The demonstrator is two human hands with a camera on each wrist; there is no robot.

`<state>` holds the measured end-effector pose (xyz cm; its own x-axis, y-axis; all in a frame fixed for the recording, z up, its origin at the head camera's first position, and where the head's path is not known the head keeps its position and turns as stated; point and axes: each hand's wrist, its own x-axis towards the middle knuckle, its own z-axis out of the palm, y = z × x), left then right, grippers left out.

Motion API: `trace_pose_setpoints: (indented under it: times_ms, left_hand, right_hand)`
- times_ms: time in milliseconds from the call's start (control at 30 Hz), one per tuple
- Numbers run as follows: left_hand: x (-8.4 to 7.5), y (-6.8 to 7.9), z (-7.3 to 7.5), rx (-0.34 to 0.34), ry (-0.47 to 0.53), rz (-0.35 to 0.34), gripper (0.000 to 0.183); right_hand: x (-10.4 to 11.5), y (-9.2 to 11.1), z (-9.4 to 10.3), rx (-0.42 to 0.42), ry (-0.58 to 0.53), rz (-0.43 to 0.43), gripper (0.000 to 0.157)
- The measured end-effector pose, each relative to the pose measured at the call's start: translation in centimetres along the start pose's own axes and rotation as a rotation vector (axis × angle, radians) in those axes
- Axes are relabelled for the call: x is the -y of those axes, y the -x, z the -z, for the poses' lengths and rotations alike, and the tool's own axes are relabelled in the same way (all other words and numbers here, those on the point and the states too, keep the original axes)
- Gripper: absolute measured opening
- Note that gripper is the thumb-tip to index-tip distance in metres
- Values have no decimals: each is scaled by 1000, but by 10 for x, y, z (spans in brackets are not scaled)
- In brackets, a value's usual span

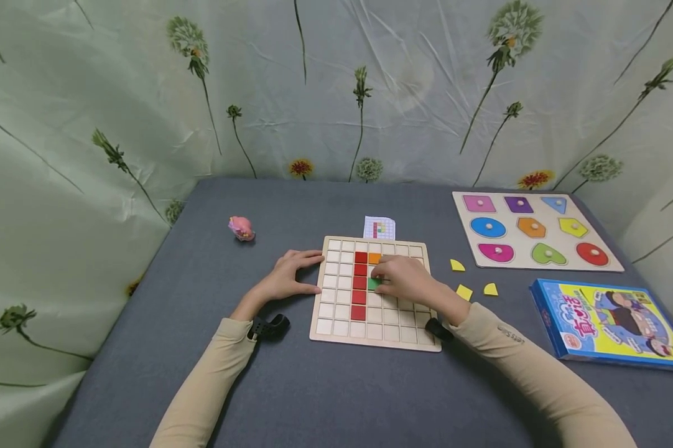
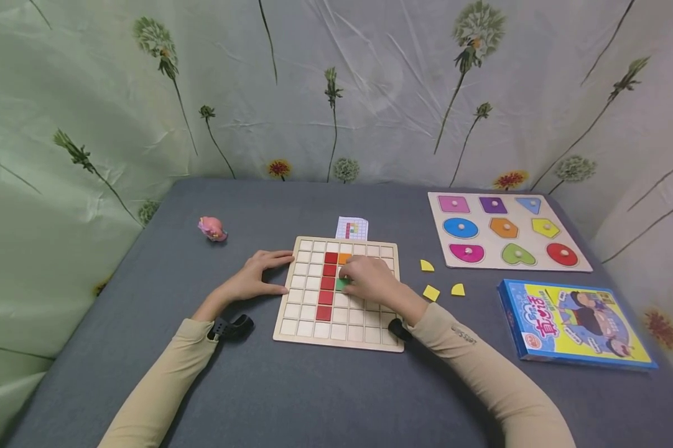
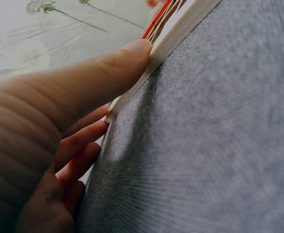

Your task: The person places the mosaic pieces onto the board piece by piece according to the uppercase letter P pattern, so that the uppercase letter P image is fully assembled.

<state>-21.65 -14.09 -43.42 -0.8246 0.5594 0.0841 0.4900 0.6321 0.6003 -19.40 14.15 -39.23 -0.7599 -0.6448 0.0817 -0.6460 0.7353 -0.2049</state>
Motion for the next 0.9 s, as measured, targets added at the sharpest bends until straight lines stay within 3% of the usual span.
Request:
trace_pose_setpoints:
  times_ms: [333,667,900]
  left_hand:
    - [3,2,-1,0,10,9,70]
    - [2,0,-1,9,15,13,70]
    - [1,-1,-1,12,21,22,70]
  right_hand:
    - [-2,2,6,21,-57,-54,19]
    - [-14,21,20,9,-68,-195,22]
    - [-26,34,20,-27,-66,-209,21]
